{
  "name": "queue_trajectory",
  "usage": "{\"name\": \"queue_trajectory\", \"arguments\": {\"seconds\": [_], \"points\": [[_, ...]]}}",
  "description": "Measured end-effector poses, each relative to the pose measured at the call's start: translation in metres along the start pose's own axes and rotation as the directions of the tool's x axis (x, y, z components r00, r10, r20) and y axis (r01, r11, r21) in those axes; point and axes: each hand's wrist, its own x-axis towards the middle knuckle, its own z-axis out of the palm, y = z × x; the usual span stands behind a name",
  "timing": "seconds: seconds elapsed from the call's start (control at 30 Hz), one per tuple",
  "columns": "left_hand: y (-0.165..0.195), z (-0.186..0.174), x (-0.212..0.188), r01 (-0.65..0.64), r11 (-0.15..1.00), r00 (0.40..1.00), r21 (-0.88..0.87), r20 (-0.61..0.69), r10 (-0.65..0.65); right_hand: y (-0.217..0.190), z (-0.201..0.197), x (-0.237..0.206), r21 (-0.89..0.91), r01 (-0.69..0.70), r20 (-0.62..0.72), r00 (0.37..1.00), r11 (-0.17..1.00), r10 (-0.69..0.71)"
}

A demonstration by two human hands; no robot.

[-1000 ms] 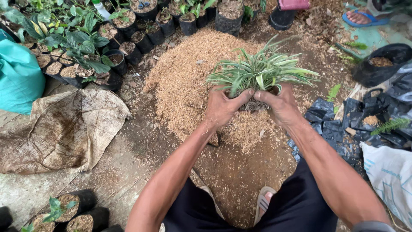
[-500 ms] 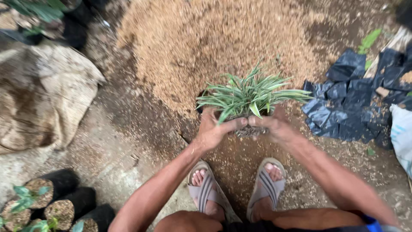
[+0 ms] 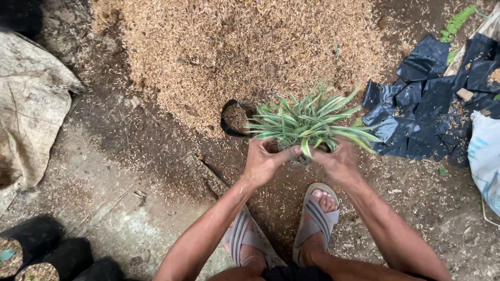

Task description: The person separates a clump of small leafy plants into individual units, trims roots with scissors, and places each plant into a black polybag filled with wood shavings. The person then adds more wood shavings around the plant to secure it.

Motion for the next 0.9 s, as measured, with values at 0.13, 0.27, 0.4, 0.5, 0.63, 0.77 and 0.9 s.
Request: {"name": "queue_trajectory", "arguments": {"seconds": [0.13,0.27,0.4,0.5,0.63,0.77,0.9], "points": [[0.009,0.003,0.010,0.039,0.999,0.999,0.006,0.026,-0.039,-0.002,-0.013,0.005,0.123,-0.225,0.110,0.971,0.966,0.212],[0.012,0.001,0.017,-0.025,0.988,0.999,0.154,0.038,0.019,-0.002,-0.017,0.010,0.183,-0.243,0.049,0.970,0.953,0.238],[0.009,-0.001,0.023,-0.099,0.981,0.995,0.164,0.039,0.093,0.002,-0.017,0.013,0.068,-0.066,0.059,0.996,0.996,0.062],[0.003,0.003,0.026,-0.192,0.966,0.980,0.172,-0.019,0.198,0.007,-0.015,0.014,0.042,-0.297,0.156,0.945,0.954,0.288],[-0.006,0.005,0.025,-0.184,0.942,0.980,0.280,-0.022,0.198,0.018,-0.009,0.018,-0.105,0.069,0.054,0.997,0.992,-0.064],[-0.009,0.001,0.027,-0.008,0.985,1.000,0.175,0.020,0.005,0.038,-0.011,0.024,0.243,-0.060,0.147,0.989,0.968,0.025],[-0.008,0.004,0.028,-0.082,0.981,0.992,0.178,0.106,0.064,0.070,-0.021,0.035,0.091,-0.212,0.158,0.968,0.973,0.196]]}}
